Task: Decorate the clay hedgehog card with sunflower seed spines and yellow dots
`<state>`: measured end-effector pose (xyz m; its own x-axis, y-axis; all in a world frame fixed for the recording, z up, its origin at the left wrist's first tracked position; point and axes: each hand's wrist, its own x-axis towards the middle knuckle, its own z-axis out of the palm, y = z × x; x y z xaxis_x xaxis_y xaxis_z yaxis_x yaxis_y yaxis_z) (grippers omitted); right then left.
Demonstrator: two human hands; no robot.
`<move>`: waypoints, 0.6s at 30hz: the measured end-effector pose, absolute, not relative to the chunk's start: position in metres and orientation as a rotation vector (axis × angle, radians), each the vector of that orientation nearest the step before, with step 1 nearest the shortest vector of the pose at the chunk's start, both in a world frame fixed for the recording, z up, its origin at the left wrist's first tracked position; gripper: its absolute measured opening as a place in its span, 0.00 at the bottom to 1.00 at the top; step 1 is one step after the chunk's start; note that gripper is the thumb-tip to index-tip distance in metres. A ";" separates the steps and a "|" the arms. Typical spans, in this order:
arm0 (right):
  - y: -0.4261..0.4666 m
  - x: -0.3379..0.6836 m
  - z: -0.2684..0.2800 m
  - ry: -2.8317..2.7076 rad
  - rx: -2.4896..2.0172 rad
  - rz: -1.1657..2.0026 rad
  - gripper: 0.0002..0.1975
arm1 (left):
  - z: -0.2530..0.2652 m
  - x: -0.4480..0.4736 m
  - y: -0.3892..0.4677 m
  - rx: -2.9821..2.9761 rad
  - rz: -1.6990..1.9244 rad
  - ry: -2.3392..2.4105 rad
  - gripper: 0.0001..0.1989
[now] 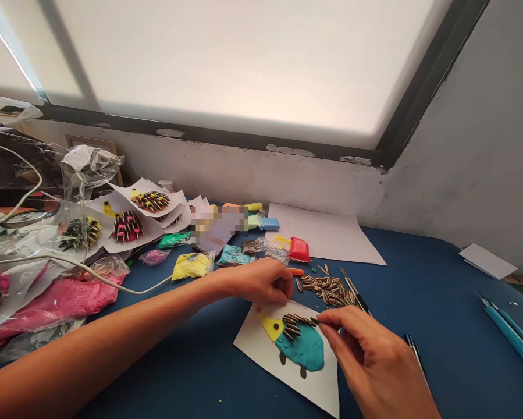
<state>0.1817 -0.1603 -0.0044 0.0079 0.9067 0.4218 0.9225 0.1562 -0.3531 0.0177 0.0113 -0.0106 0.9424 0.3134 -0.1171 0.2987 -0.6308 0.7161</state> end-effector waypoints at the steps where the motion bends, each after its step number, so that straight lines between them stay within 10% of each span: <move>1: -0.166 0.178 -0.006 -1.900 -1.706 -0.014 0.10 | -0.011 0.018 0.011 2.287 0.024 0.433 0.04; 18: -0.173 0.153 -0.020 -2.073 -1.608 -0.112 0.06 | 0.002 0.007 0.025 2.289 -0.247 0.138 0.26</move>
